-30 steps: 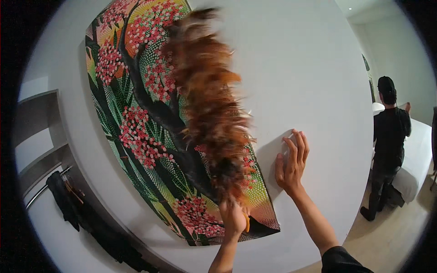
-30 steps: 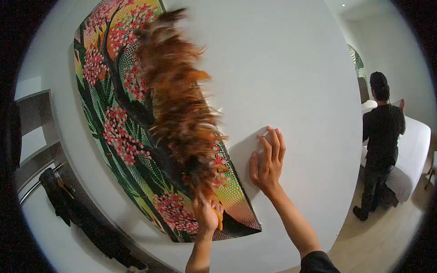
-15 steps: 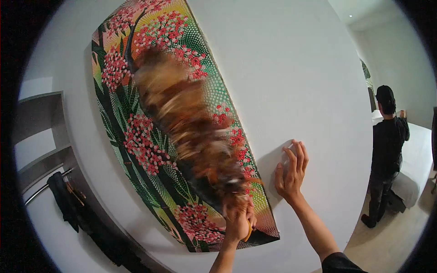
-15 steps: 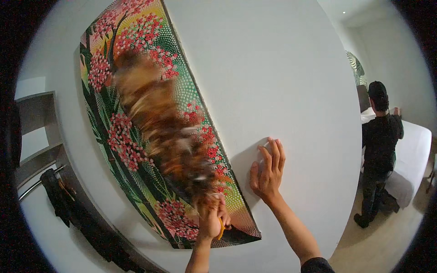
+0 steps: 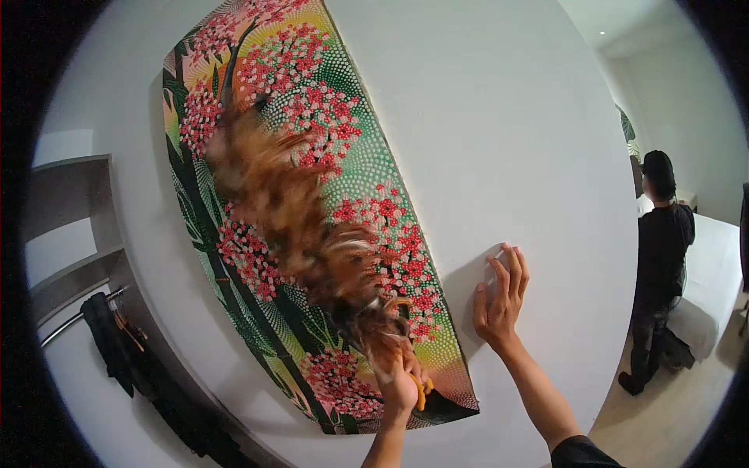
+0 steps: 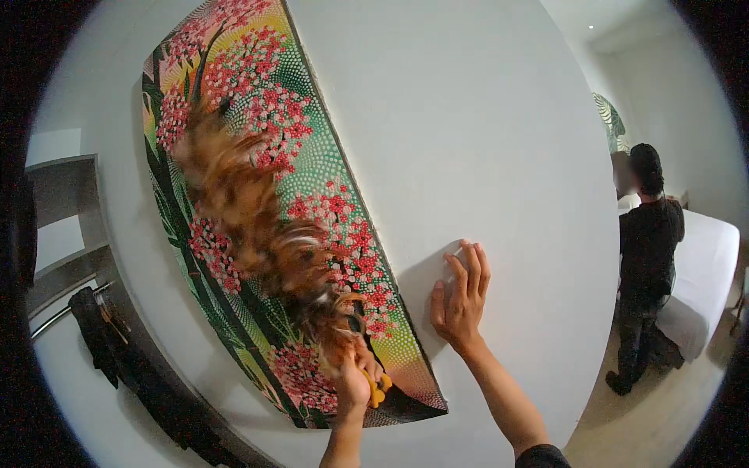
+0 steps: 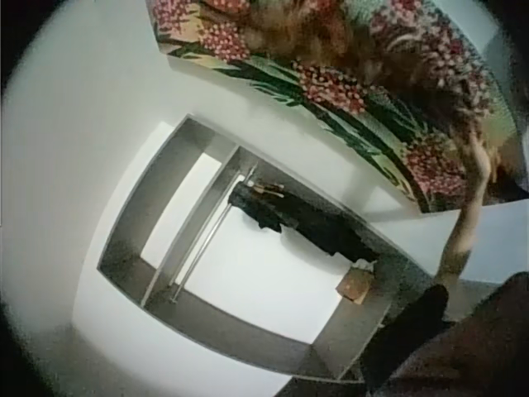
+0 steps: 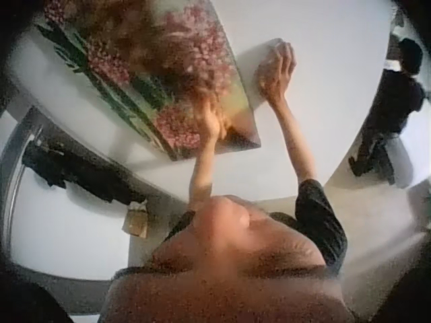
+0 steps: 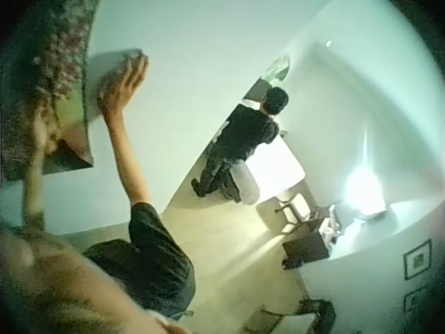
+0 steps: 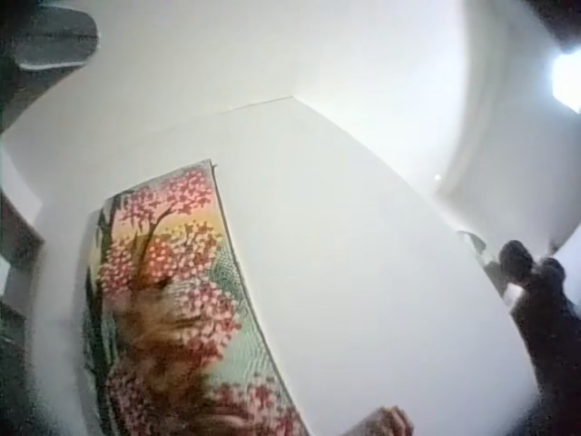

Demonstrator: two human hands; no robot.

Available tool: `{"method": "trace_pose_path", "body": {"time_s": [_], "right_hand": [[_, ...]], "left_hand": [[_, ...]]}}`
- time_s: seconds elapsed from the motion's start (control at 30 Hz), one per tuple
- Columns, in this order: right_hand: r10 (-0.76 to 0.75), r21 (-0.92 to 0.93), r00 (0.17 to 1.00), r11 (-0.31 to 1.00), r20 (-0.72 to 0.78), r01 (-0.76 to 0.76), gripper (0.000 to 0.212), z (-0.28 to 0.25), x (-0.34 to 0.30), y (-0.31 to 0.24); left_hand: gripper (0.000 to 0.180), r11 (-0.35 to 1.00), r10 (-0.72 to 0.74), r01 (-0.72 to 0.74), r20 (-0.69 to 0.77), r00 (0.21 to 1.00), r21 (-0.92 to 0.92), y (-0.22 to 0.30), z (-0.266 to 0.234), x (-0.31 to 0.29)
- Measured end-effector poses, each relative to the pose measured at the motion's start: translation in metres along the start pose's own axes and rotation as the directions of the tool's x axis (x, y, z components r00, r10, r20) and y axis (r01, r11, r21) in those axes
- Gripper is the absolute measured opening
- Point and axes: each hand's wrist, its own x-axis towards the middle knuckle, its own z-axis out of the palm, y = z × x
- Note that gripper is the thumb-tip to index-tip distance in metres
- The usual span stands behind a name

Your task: The person uses a feather duster to clean a large, colorful wall art piece depicting trees and flowers. They systematically wipe the surface of the artwork from top to bottom and side to side, ensuring the entire piece is dusted. The person is standing in a room with a bed and a clothing rack visible in the background.

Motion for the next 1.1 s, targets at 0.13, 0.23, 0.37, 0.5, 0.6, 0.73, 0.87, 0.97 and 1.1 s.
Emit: {"method": "trace_pose_path", "body": {"time_s": [0.13,0.23,0.37,0.5,0.6,0.73,0.87,0.97,1.1], "right_hand": [[0.000,-0.011,1.000,1.000,0.006,0.000,0.047,-0.004,0.002,0.000],[0.000,-0.024,1.000,1.000,0.010,0.000,0.047,-0.005,0.003,-0.001],[-0.001,-0.020,1.000,1.000,0.004,0.001,0.047,-0.002,0.001,0.001],[-0.015,0.001,1.000,1.000,-0.015,0.015,0.047,0.000,0.001,-0.002],[-0.005,-0.004,1.000,1.000,-0.002,0.005,0.044,0.000,-0.001,0.002],[0.000,-0.008,1.000,1.000,0.006,0.000,0.045,-0.003,0.002,-0.001],[-0.006,-0.020,1.000,1.000,0.003,0.006,0.046,-0.003,0.002,-0.001],[-0.002,-0.016,1.000,1.000,0.008,0.002,0.046,-0.003,0.001,-0.001],[-0.009,-0.011,1.000,1.000,0.002,0.009,0.047,-0.003,0.001,-0.002]], "left_hand": [[0.031,0.999,-0.030,0.028,0.053,0.998,0.036,0.003,0.007,-0.008],[0.033,0.996,0.070,-0.069,-0.016,0.997,0.052,0.005,0.005,-0.006],[0.034,1.000,-0.030,0.030,0.040,0.999,0.008,0.011,0.002,-0.002],[0.038,0.999,0.019,-0.016,-0.071,0.997,0.040,0.004,-0.013,-0.004],[0.035,0.999,0.017,-0.019,-0.061,0.998,-0.033,0.017,-0.002,-0.002],[0.033,0.991,-0.028,0.026,0.021,0.999,0.128,0.023,0.004,-0.009],[0.036,0.999,0.039,-0.040,-0.103,0.994,-0.004,0.017,0.001,-0.003],[0.039,0.997,-0.055,0.046,0.145,0.988,0.064,0.029,0.010,-0.012],[0.047,0.996,0.046,-0.038,-0.095,0.994,0.087,0.010,0.002,-0.009]]}}
